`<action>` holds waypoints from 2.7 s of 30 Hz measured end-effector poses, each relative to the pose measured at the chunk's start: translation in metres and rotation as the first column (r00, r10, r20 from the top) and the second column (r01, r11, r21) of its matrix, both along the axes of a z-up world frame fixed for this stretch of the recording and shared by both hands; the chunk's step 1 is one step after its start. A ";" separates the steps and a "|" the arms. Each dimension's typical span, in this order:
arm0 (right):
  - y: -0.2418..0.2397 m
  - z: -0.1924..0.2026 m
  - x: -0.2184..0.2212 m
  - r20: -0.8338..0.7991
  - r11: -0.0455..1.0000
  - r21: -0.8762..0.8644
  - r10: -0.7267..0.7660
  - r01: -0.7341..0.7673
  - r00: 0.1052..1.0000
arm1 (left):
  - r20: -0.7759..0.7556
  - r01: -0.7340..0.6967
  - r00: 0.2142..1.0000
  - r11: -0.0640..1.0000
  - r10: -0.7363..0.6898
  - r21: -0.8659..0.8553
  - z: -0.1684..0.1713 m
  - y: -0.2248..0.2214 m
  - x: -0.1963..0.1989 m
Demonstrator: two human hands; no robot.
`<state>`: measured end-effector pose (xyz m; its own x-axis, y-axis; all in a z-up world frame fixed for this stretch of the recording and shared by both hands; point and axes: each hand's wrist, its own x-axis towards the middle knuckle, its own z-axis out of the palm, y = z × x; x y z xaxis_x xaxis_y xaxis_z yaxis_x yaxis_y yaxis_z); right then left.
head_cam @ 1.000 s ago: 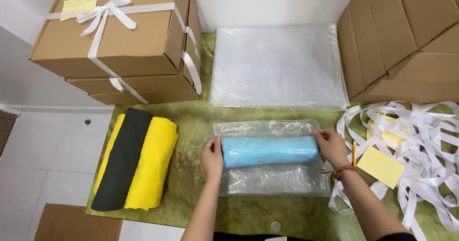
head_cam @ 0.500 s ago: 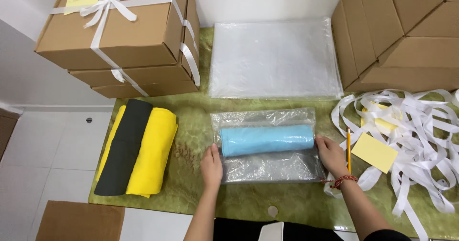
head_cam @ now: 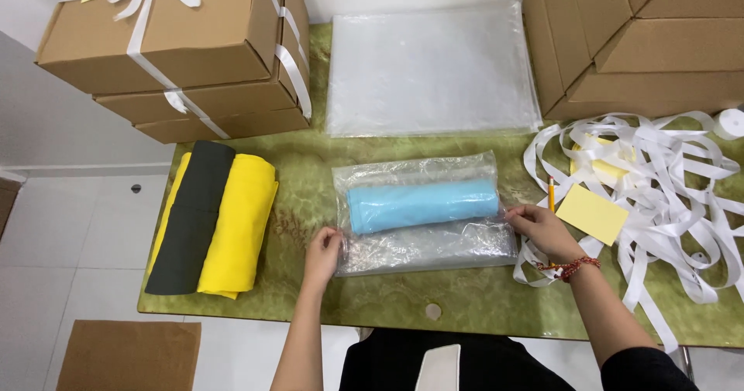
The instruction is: The person places a blue item wrapped in bubble wrap into a cardboard box and closes the lid. They then tie a white ribbon around the box, creating a bow on top.
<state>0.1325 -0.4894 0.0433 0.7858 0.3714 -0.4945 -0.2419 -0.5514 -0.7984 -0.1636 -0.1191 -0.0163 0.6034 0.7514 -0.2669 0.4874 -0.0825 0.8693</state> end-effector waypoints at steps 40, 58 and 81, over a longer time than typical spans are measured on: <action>0.147 -0.032 -0.062 0.900 0.901 -0.388 0.416 -0.194 0.131 | -0.075 0.197 0.940 0.350 -0.332 0.916 0.032 -0.089 0.126; 0.045 -0.008 -0.045 0.855 0.838 -0.509 0.518 -0.198 -0.004 | -0.410 0.520 0.846 0.362 -0.340 0.773 0.038 -0.042 0.015; 0.034 0.434 0.201 0.999 0.982 0.041 -0.034 0.185 -0.040 | 0.604 0.259 0.647 0.879 -0.466 0.401 0.435 -0.111 0.281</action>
<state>0.3330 -0.4557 0.4770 0.5230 0.2457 0.8162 0.6919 -0.6816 -0.2381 0.1174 -0.2297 0.4184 0.7762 0.4068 0.4818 -0.3296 -0.3896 0.8600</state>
